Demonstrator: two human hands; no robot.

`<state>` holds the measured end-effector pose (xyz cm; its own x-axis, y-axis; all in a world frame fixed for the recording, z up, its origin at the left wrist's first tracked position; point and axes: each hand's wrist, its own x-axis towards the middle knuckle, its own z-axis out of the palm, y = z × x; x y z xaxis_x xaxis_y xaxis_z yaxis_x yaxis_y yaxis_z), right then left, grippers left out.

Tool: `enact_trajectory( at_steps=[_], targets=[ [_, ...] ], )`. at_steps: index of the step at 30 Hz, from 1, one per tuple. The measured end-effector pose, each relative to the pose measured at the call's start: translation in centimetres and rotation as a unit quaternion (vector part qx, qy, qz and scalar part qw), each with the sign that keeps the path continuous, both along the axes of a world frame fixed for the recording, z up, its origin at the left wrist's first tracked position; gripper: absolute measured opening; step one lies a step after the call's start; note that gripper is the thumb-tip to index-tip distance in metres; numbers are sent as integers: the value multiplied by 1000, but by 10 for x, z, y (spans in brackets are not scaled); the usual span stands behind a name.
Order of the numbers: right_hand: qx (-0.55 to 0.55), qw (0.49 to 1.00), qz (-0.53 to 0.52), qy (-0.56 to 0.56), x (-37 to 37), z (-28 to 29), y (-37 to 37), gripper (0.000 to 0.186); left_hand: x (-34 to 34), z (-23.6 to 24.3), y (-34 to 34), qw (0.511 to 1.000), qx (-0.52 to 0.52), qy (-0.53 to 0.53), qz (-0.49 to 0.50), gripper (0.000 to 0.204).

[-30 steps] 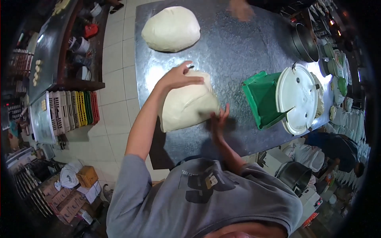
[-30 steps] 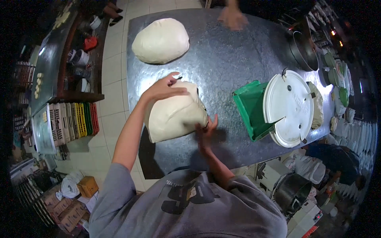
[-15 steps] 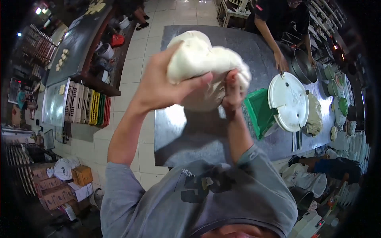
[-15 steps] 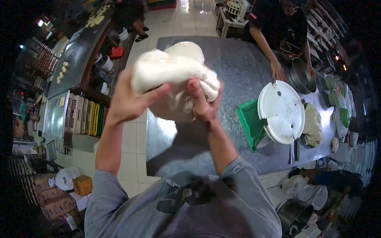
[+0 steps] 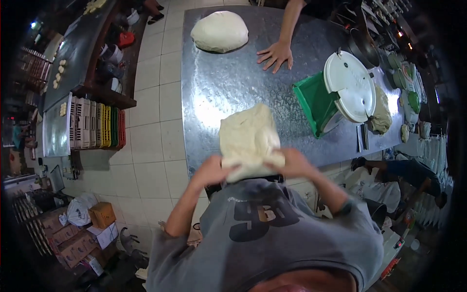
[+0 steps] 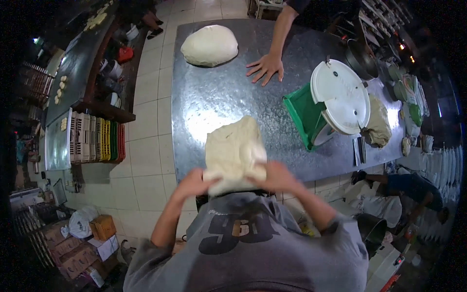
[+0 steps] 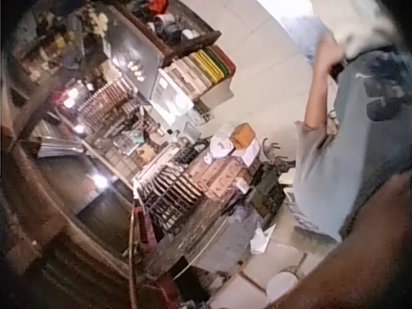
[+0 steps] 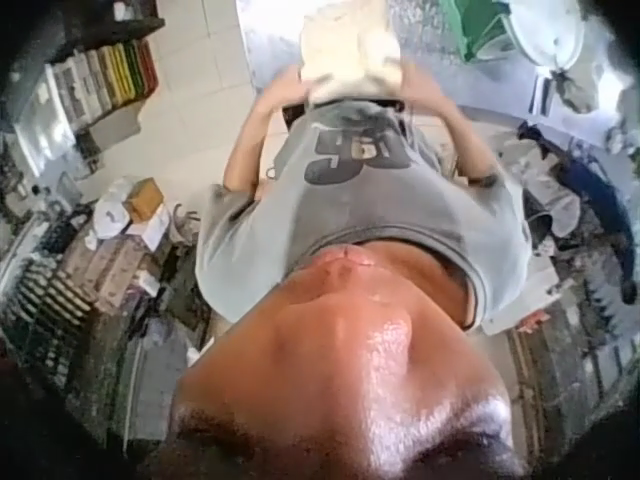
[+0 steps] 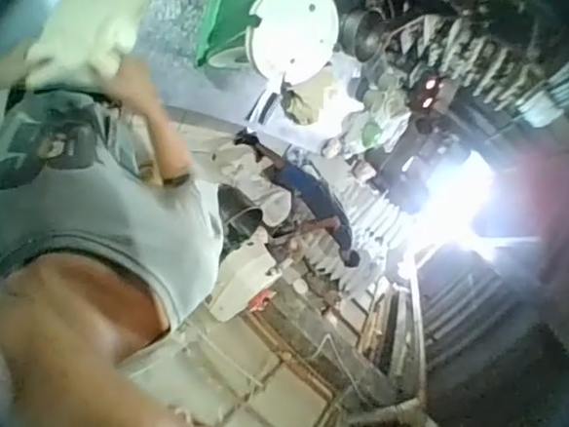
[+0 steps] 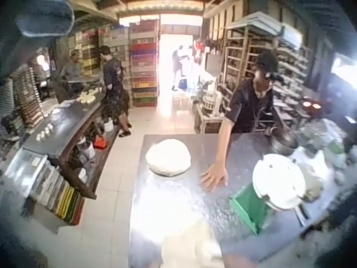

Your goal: Kneading, weighing, and shaping dough into small portions on a metal table in a bakery.

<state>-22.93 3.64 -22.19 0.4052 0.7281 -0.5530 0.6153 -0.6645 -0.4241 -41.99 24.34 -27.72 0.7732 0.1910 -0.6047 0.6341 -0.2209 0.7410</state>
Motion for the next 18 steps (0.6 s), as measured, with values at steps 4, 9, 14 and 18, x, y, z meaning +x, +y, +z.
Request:
enact_trajectory(
  at_steps=[4, 9, 14, 18],
  targets=[
    [223, 957, -100, 156, 84, 1, 103, 75, 108, 7, 82, 958, 265, -4, 104, 80],
    [442, 836, -177, -274, 86, -52, 78, 58, 57, -14, 108, 888, 43, -252, 382, 99],
    [500, 748, -432, 60, 36, -151, 48, 66, 41, -65, 20, 864, -69, -130, 482, 91],
    [563, 744, -359, 38, 50, -185, 80, 83, 80, -86, -1, 825, -24, -246, 507, 97]
  ],
)
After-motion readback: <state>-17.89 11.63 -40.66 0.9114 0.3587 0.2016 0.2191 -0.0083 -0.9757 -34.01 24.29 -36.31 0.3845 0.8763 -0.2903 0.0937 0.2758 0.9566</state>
